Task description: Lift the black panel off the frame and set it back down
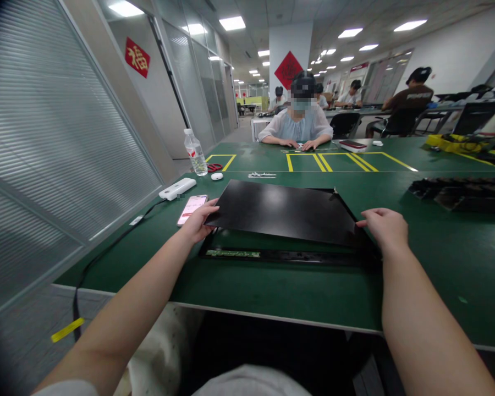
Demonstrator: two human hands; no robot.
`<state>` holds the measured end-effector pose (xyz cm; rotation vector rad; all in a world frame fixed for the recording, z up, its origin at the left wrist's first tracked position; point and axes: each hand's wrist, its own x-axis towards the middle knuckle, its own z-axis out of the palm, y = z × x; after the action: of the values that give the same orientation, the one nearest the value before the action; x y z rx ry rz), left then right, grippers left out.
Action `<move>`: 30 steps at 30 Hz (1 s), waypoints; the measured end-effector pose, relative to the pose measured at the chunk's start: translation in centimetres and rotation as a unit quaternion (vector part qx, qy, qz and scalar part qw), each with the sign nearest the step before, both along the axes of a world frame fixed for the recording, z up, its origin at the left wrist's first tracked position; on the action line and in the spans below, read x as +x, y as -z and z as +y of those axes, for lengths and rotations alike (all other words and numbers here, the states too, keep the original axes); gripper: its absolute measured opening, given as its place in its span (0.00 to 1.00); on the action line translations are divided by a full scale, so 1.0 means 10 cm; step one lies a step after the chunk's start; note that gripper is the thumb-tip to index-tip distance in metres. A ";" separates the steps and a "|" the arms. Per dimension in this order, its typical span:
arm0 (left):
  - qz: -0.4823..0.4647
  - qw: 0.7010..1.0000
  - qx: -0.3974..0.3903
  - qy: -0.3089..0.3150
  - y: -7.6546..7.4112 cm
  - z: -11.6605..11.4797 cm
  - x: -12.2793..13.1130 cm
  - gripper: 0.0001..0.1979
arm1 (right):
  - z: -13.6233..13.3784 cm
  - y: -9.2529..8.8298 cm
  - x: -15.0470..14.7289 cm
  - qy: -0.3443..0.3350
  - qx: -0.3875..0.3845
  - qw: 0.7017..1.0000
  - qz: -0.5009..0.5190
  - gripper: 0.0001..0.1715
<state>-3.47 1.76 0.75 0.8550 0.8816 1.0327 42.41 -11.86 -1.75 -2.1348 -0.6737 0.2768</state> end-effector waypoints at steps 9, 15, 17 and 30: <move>0.039 0.999 0.005 -0.007 0.07 0.03 0.00 0.32 | 0.00 -0.04 -0.07 0.013 -0.041 0.999 -0.030 0.09; 0.081 0.997 0.008 -0.008 0.06 0.01 0.02 0.33 | 0.01 -0.05 -0.06 0.013 -0.058 0.997 -0.057 0.10; 0.095 0.995 0.012 -0.006 0.05 0.00 0.03 0.34 | 0.02 -0.05 -0.06 0.014 -0.069 0.995 -0.070 0.10; 0.130 0.991 0.007 -0.018 0.01 -0.04 0.03 0.33 | 0.04 -0.04 -0.04 0.011 -0.070 0.994 -0.087 0.12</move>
<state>-3.13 1.35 0.67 1.0039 1.1124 0.9725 41.99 -11.50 -1.33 -2.3187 -0.7481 0.1303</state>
